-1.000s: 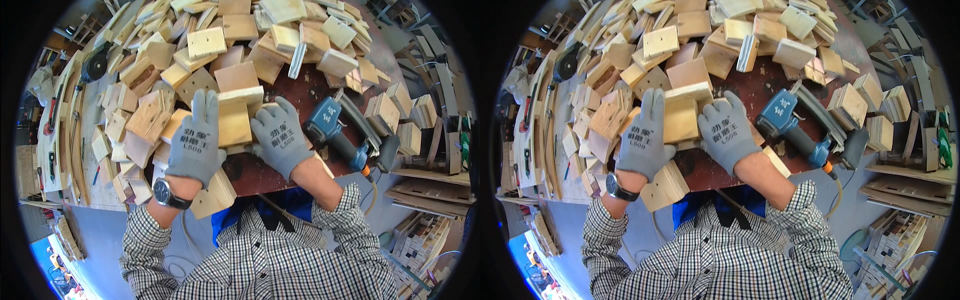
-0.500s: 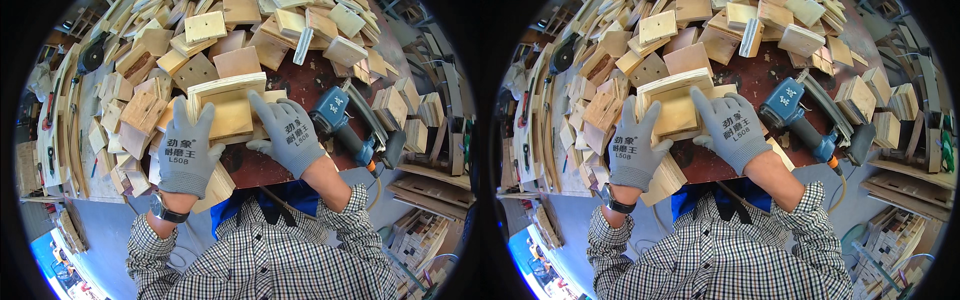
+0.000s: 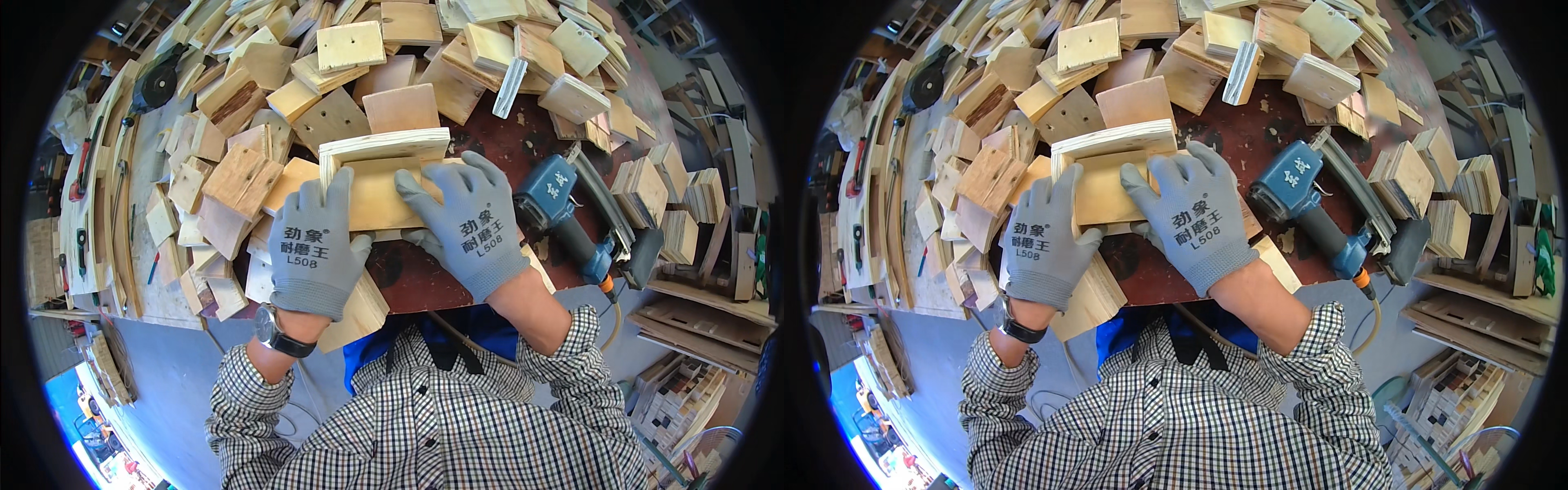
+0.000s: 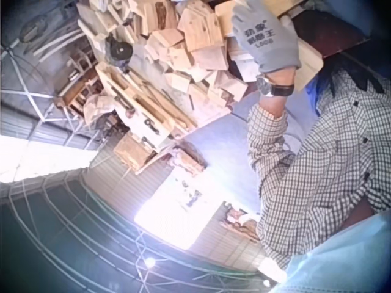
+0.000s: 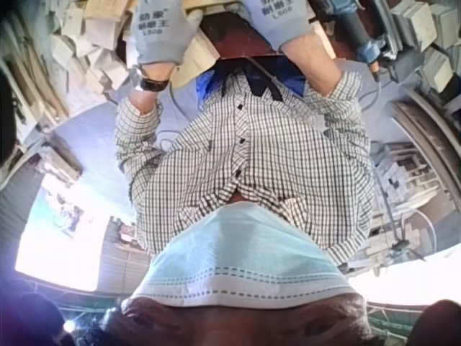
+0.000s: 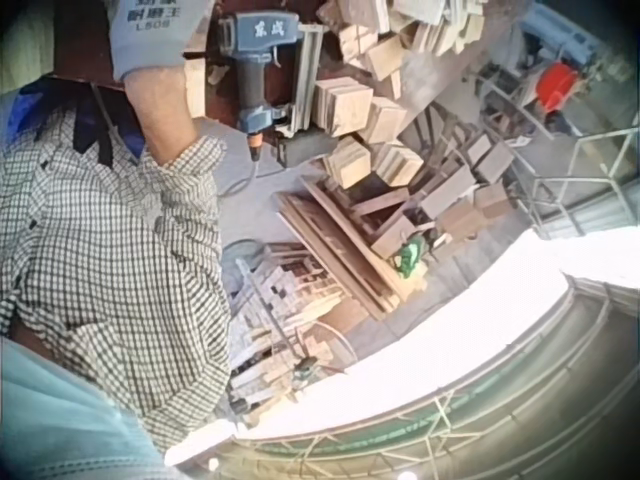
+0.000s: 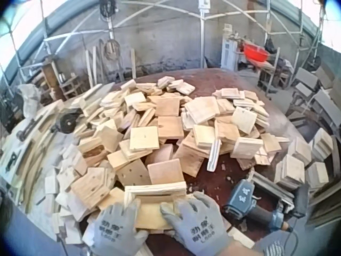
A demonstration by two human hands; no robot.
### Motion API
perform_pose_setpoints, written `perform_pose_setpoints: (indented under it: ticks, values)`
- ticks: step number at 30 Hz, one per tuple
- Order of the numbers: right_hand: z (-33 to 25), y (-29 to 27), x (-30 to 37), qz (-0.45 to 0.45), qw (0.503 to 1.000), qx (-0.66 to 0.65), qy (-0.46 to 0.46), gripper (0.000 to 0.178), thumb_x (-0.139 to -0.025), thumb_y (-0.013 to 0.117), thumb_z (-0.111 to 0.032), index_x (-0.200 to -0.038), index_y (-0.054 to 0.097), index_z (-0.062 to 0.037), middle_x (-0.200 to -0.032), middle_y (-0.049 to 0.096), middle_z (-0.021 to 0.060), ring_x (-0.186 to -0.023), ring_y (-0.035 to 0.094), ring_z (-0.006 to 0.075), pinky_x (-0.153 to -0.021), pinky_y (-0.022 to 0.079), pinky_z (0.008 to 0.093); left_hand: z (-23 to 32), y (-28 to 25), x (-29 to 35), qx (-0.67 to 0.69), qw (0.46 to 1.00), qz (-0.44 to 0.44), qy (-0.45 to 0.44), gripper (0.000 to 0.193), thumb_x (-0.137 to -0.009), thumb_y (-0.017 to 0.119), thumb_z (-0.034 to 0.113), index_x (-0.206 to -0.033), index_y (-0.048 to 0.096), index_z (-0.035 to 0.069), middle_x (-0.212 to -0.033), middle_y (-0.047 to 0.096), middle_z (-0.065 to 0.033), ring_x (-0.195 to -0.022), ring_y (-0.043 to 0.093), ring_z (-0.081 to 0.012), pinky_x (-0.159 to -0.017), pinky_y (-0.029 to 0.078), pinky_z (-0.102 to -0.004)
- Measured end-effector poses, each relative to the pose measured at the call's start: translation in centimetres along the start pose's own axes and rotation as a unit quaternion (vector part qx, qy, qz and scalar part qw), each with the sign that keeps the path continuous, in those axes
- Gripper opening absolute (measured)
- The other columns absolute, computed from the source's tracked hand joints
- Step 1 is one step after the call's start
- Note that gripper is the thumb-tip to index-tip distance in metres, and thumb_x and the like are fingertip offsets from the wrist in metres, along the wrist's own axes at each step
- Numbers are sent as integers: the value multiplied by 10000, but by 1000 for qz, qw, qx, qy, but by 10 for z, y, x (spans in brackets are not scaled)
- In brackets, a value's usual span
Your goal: The person assembles small wooden boxes by hand, using a pneumatic nail gun to fasten the pieces together. They repeatedly pick up pre-cut wooden parts, align them into box shapes, and nail the corners before placing the finished units aside.
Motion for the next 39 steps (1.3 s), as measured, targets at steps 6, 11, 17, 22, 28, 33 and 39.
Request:
perform_pose_setpoints:
  ticks: [6, 11, 17, 22, 28, 33, 39]
  values:
    - [3, 1, 11, 3, 995, -88, 42, 725, -697, 925, -399, -1342, 669, -189, -1480, 516, 176, -1321, 520, 383, -1220, 343, 567, 1, 1, 0, 1, 1000, -8, -6, 816, -739, 809, 280, -1485, 553, 72, -1072, 578, -116, -955, 600, -293, -823, 510, -428]
    - [2, -4, 7, -10, 993, -107, 57, 718, -684, 924, -437, -1260, 627, -129, -1345, 570, 159, -1313, 516, 384, -1214, 336, 562, 3, 0, -1, -21, 1000, -7, 0, 817, -741, 810, 290, -1484, 554, 67, -1071, 586, -114, -955, 605, -289, -816, 511, -427]
    - [-9, -19, 15, 67, 992, -41, 96, 774, -654, 892, -632, -1149, 590, -120, -1102, 547, 109, -1108, 535, 337, -1060, 387, 530, 2, -1, 2, -34, 999, -10, -2, 842, -757, 831, 326, -1497, 536, 51, -1083, 599, -122, -963, 617, -292, -826, 517, -424]
    - [-19, 14, 16, 86, 987, -39, 131, 817, -651, 823, -756, -1094, 599, -106, -1000, 543, 94, -1008, 546, 318, -915, 416, 507, 2, -6, -5, 13, 999, -50, -6, 922, -761, 865, 395, -1529, 504, 34, -1088, 604, -131, -984, 629, -307, -854, 528, -431]
    - [-17, 5, 16, 8, 986, 2, 167, 950, -743, 871, -520, -1483, 532, -30, -1116, 678, 106, -1045, 635, 297, -1010, 433, 480, -1, -10, -4, 15, 997, -62, 44, 901, -751, 890, 439, -1521, 546, 121, -1076, 604, -136, -978, 630, -318, -851, 525, -443]
    - [-5, 11, 7, -27, 989, -72, 124, 1006, -719, 917, -410, -1538, 482, -19, -1166, 719, 106, -1150, 622, 337, -1095, 414, 489, -3, -3, 0, 15, 999, 2, 48, 827, -763, 883, 441, -1483, 594, 156, -1057, 597, -133, -950, 612, -306, -808, 491, -457]
    - [11, 17, 13, 5, 989, -115, 89, 1005, -758, 905, -365, -1562, 434, 11, -1239, 698, 139, -1255, 594, 407, -1203, 351, 520, 1, -1, 0, -9, 999, -21, 32, 823, -745, 896, 413, -1480, 612, 176, -1045, 579, -117, -953, 593, -302, -805, 473, -442]
Point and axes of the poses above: each hand's wrist, its own x-axis away from the middle knuckle, its own y-axis out of the palm, z = x × y, the point moved 5 cm from there along -x, towards the middle knuckle
